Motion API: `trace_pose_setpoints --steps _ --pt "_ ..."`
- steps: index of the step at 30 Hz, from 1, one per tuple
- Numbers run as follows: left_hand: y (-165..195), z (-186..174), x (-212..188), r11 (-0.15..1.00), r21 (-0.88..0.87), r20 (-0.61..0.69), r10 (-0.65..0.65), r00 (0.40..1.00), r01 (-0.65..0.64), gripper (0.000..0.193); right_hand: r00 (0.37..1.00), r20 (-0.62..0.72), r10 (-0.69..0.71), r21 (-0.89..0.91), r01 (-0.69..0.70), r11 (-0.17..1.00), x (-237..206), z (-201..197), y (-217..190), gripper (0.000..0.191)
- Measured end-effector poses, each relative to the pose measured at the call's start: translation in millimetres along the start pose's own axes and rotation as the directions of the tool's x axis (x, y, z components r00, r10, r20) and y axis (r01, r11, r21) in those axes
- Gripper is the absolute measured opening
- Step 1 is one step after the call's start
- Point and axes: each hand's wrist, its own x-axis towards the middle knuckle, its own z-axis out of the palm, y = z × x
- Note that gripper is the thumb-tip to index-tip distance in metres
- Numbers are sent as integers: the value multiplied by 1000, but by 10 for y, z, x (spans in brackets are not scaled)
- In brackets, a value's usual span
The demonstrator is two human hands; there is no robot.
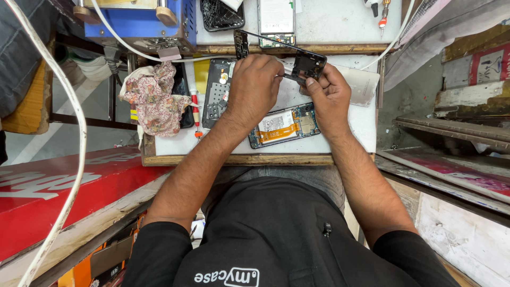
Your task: The person disassembles a smartphone, removes the screen and internal components, cleans the frame with a cloth, and reassembles the device by reconnecting cables and placing the screen back. The person also handles a second phone and its parts on the workbench.
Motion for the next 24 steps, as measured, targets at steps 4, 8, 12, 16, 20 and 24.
trace_pose_setpoints --steps 4,8,12,16,20,24 --pt "-13 -21 -42 994 -41 -94 93 991 -97 18 1000 -9 -2 14 2 1000 0 2 -9 34" --pt "-22 1 -102 986 -10 -178 164 970 -169 16 1000 -23 19 61 -18 998 0 -8 -13 35" --pt "-15 38 -137 950 158 -254 302 919 -269 17 998 -39 51 82 -48 996 -2 -9 -8 35" --pt "-13 42 -129 957 112 -260 287 922 -266 13 999 -30 30 74 -28 997 9 -10 -4 34" --pt "-38 28 -123 969 72 -212 247 946 -237 13 1000 -20 17 54 -15 998 -9 -2 -2 35" --pt "-84 50 -111 952 144 -168 291 942 -269 13 1000 -14 21 27 -21 999 -14 6 -2 35"
